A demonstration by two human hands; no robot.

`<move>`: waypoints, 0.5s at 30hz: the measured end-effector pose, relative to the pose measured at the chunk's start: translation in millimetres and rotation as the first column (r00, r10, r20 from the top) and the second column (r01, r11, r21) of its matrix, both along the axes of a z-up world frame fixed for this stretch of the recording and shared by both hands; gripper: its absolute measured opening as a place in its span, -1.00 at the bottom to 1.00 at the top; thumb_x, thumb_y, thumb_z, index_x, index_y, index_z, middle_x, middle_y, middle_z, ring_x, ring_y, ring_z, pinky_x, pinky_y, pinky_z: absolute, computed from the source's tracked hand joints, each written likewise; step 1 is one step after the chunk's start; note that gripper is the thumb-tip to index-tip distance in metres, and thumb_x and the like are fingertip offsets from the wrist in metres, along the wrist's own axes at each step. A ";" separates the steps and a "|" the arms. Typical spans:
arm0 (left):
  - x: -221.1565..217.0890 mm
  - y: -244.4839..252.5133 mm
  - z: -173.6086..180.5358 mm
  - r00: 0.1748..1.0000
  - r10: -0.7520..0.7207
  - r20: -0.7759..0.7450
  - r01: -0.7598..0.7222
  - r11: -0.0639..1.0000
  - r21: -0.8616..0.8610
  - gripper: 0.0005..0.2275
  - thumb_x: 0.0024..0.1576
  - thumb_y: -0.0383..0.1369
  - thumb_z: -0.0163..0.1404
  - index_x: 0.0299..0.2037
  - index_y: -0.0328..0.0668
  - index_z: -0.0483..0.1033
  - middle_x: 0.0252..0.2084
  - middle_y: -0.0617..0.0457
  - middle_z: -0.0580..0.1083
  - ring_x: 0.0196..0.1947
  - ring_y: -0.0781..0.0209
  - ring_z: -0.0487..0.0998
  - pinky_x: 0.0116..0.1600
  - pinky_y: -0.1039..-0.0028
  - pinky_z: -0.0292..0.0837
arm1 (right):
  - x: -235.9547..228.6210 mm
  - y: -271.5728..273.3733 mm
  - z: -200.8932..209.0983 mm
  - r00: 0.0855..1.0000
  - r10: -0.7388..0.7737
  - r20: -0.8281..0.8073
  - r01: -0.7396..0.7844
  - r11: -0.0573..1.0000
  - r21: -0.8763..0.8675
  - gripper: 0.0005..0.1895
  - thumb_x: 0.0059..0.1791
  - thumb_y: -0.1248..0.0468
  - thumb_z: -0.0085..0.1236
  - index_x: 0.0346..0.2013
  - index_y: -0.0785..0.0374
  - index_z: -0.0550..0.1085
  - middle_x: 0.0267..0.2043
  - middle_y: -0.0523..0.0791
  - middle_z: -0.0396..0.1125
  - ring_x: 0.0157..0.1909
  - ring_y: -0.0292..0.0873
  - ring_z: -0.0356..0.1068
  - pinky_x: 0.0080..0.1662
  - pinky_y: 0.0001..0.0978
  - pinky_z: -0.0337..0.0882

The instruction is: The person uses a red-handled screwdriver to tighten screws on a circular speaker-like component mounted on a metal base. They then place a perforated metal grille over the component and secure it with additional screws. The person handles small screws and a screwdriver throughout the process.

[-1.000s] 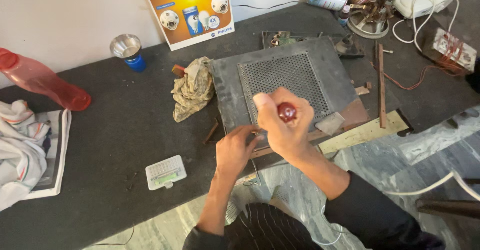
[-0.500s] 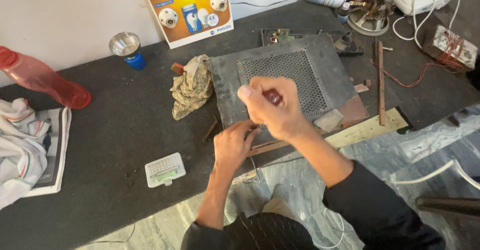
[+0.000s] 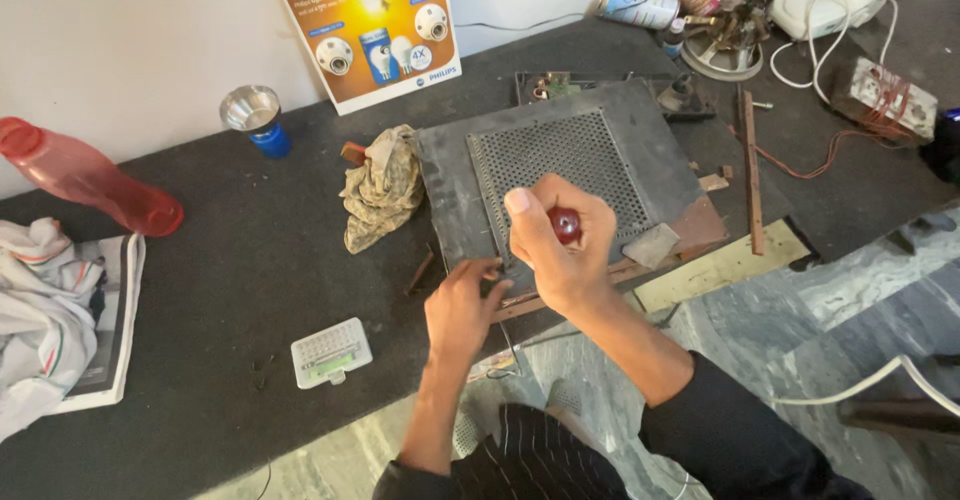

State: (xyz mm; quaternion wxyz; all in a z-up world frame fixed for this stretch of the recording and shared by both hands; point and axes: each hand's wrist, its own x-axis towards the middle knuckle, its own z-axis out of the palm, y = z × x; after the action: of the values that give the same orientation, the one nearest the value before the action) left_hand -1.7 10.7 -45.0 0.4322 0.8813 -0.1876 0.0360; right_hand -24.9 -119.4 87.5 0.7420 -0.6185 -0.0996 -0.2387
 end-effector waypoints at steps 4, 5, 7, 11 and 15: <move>-5.3 -10.2 -0.8 0.995 0.097 0.027 -0.097 0.995 -0.032 -0.84 0.08 -0.26 0.20 -0.18 -0.05 0.64 -0.24 0.11 0.60 -0.28 0.07 0.65 -0.24 0.32 0.53 | 3.9 -9.6 13.9 0.968 0.250 -0.012 -0.250 0.967 -0.043 -0.78 0.19 0.16 -0.05 -0.20 0.27 0.34 -0.36 -0.21 0.15 -0.37 -0.38 0.11 -0.29 -0.47 0.18; -7.5 -10.5 -1.3 0.992 0.114 0.056 -0.111 0.993 -0.042 -0.84 0.09 -0.26 0.20 -0.18 -0.05 0.64 -0.23 0.12 0.60 -0.29 0.07 0.65 -0.24 0.33 0.53 | 1.3 -13.5 18.5 0.951 0.309 -0.030 -0.310 0.945 -0.104 -0.73 0.20 0.10 -0.11 -0.11 0.26 0.35 -0.30 -0.19 0.17 -0.30 -0.36 0.13 -0.21 -0.45 0.19; -8.1 -10.8 -1.5 0.989 0.128 0.075 -0.123 0.990 -0.067 -0.85 0.09 -0.27 0.20 -0.19 -0.05 0.64 -0.23 0.13 0.60 -0.30 0.08 0.65 -0.25 0.34 0.53 | -0.8 -16.9 26.4 0.920 0.382 -0.094 -0.393 0.903 -0.176 -0.61 0.22 0.00 -0.20 0.02 0.27 0.37 -0.21 -0.17 0.18 -0.19 -0.32 0.14 -0.07 -0.41 0.20; -9.3 -6.9 -2.2 0.993 0.113 0.026 -0.110 0.988 -0.105 -0.85 0.07 -0.27 0.20 -0.20 -0.03 0.65 -0.26 0.15 0.59 -0.31 0.09 0.65 -0.28 0.33 0.51 | -8.5 -16.0 40.3 0.878 0.435 -0.197 -0.474 0.845 -0.247 -0.54 0.23 -0.05 -0.25 0.13 0.27 0.35 -0.01 -0.12 0.20 0.02 -0.23 0.18 0.14 -0.35 0.22; -3.8 -1.5 -2.3 0.997 0.068 0.029 -0.064 0.991 -0.113 -0.85 0.08 -0.30 0.19 -0.17 -0.04 0.63 -0.25 0.15 0.58 -0.30 0.08 0.65 -0.27 0.32 0.51 | -14.5 -30.2 61.5 0.908 0.375 -0.187 -0.412 0.719 -0.560 -0.62 0.20 0.10 -0.06 0.14 0.31 0.47 0.21 -0.03 0.18 0.32 -0.09 0.20 0.35 -0.26 0.21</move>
State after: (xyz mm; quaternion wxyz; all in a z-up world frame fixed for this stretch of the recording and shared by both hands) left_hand -5.5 9.2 -47.3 0.4766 0.8606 -0.1630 0.0751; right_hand -39.4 -149.6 149.0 0.5497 -0.7887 -0.2750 -0.0143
